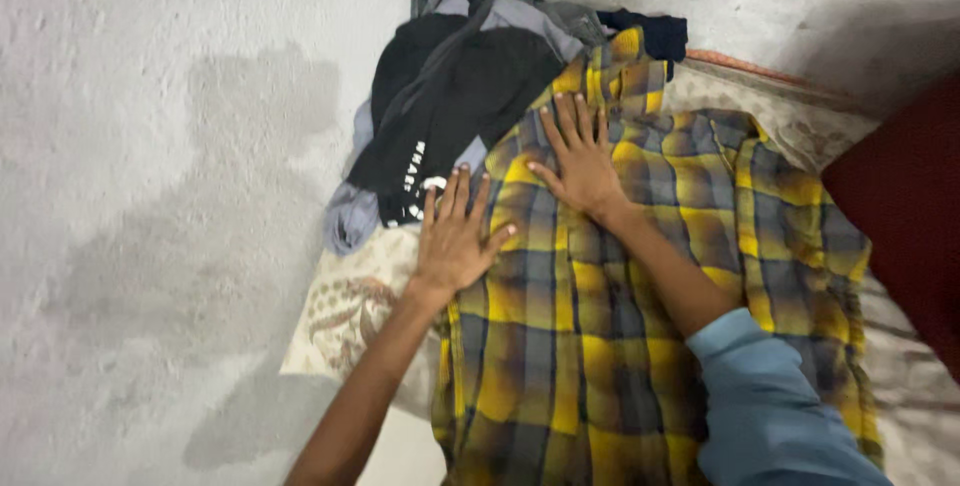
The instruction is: The person folds a yellow and gray plaid shirt on a patterned surface. They smooth the fabric, fold the sleeves and sides, and roll the shirt into a compact bundle before placing it into a red suitcase.
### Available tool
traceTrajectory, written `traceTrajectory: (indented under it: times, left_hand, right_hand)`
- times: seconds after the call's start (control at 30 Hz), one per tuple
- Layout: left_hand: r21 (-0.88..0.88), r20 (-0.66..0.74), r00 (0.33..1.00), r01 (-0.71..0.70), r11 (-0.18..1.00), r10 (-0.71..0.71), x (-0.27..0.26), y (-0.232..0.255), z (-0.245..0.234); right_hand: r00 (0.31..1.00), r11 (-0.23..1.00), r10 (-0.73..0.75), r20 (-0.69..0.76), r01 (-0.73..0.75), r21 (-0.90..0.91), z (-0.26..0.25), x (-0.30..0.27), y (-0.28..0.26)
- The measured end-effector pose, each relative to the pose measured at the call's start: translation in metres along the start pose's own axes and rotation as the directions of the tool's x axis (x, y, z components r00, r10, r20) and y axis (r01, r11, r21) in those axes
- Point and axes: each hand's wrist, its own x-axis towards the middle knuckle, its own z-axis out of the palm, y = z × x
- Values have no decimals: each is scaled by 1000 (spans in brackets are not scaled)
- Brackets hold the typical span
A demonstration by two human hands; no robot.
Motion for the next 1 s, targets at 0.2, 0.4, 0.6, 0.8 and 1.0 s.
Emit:
traceTrajectory:
  times: [0.2, 0.4, 0.6, 0.8, 1.0]
  left_hand:
    - [45, 21, 1000, 0, 999, -1, 3, -3, 4]
    - [-11, -4, 1000, -10, 1000, 10, 4, 2, -9]
    - [-182, -286, 958, -45, 982, -9, -106, 34, -58]
    - [-508, -392, 846, 129, 852, -362, -253, 104, -59]
    - [-591, -233, 870, 228, 774, -434, -305, 129, -27]
  right_hand:
    - [999, 993, 44, -11, -43, 106, 17, -3, 7]
    - [995, 993, 34, 88, -44, 109, 0, 2, 3]
    - [999, 936, 7, 47, -23, 351, -82, -36, -22]
    - [958, 898, -205, 201, 102, 428, -119, -63, -71]
    - [853, 812, -484, 195, 354, 463, -92, -39, -126]
